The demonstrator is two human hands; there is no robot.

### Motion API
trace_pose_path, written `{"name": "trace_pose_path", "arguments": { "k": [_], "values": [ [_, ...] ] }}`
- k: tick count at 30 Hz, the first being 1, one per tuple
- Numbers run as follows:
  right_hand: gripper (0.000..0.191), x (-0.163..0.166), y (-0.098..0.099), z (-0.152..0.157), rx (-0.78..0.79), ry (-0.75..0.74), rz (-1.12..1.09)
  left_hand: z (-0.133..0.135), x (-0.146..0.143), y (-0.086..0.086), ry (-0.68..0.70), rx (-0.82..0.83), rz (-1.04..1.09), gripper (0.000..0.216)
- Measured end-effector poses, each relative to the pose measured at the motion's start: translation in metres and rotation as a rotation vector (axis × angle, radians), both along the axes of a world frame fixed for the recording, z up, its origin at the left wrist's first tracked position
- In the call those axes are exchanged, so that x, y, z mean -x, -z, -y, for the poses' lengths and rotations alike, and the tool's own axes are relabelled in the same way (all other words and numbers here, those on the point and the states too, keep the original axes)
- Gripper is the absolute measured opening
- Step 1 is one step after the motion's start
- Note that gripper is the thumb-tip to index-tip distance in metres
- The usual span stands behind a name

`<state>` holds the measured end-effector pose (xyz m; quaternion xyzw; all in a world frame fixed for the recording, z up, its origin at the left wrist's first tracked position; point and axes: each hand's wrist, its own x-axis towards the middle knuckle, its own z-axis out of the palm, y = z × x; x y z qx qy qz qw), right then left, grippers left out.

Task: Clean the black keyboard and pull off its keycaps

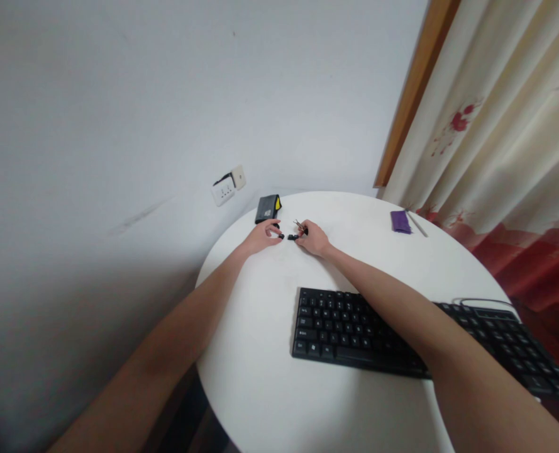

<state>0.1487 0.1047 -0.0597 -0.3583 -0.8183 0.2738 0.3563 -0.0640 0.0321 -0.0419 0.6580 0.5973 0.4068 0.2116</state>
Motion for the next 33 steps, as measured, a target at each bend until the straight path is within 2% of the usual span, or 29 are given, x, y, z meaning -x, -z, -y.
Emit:
{"name": "trace_pose_path", "arguments": {
  "k": [21, 28, 33],
  "values": [
    [0.021, 0.0014, -0.0031, 0.0043, 0.004, 0.027, 0.008, -0.0005, 0.0006, 0.0003, 0.002, -0.003, -0.008, 0.068],
    [0.024, -0.0045, -0.0068, 0.0059, 0.004, 0.05, -0.112, 0.0004, 0.0022, -0.0015, 0.023, 0.013, 0.008, 0.07],
    [0.021, -0.0047, -0.0083, 0.0064, 0.066, 0.105, -0.19, 0.0012, 0.0006, -0.003, 0.011, 0.009, 0.013, 0.067]
  ]
}}
